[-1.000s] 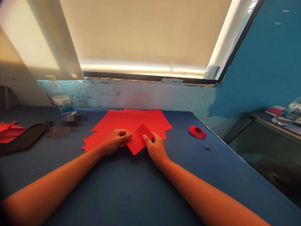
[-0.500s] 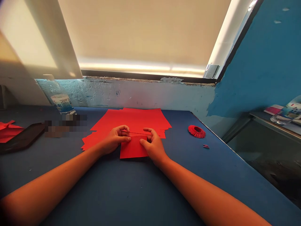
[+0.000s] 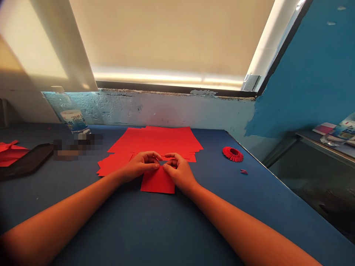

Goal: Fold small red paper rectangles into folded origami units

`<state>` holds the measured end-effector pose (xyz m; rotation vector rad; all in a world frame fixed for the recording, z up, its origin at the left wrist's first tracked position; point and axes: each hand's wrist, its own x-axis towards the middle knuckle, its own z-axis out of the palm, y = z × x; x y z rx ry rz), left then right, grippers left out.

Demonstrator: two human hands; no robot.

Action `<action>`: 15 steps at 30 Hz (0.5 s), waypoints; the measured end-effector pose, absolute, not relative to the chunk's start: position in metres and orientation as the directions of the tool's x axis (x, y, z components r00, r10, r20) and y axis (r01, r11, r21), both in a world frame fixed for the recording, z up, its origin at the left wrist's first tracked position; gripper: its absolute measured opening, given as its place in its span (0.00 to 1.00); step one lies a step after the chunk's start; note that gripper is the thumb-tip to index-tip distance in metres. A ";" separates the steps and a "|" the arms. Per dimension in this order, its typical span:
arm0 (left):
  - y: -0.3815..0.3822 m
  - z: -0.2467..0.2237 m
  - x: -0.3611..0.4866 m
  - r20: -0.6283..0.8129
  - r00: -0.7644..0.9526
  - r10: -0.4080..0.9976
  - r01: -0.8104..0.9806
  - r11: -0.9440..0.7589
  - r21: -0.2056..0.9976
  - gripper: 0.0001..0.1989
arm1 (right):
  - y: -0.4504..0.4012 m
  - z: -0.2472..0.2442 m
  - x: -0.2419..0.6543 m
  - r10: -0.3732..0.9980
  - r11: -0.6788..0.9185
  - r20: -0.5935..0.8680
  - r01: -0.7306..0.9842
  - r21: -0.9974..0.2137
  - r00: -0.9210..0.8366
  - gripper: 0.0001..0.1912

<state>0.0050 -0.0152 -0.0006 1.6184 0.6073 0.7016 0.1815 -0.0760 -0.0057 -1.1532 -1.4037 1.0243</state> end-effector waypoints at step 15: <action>-0.016 -0.002 0.009 0.082 0.642 0.762 -0.012 -0.097 0.995 0.08 | -0.076 -0.003 0.180 0.993 0.118 0.113 0.154 -0.981 -0.040 0.18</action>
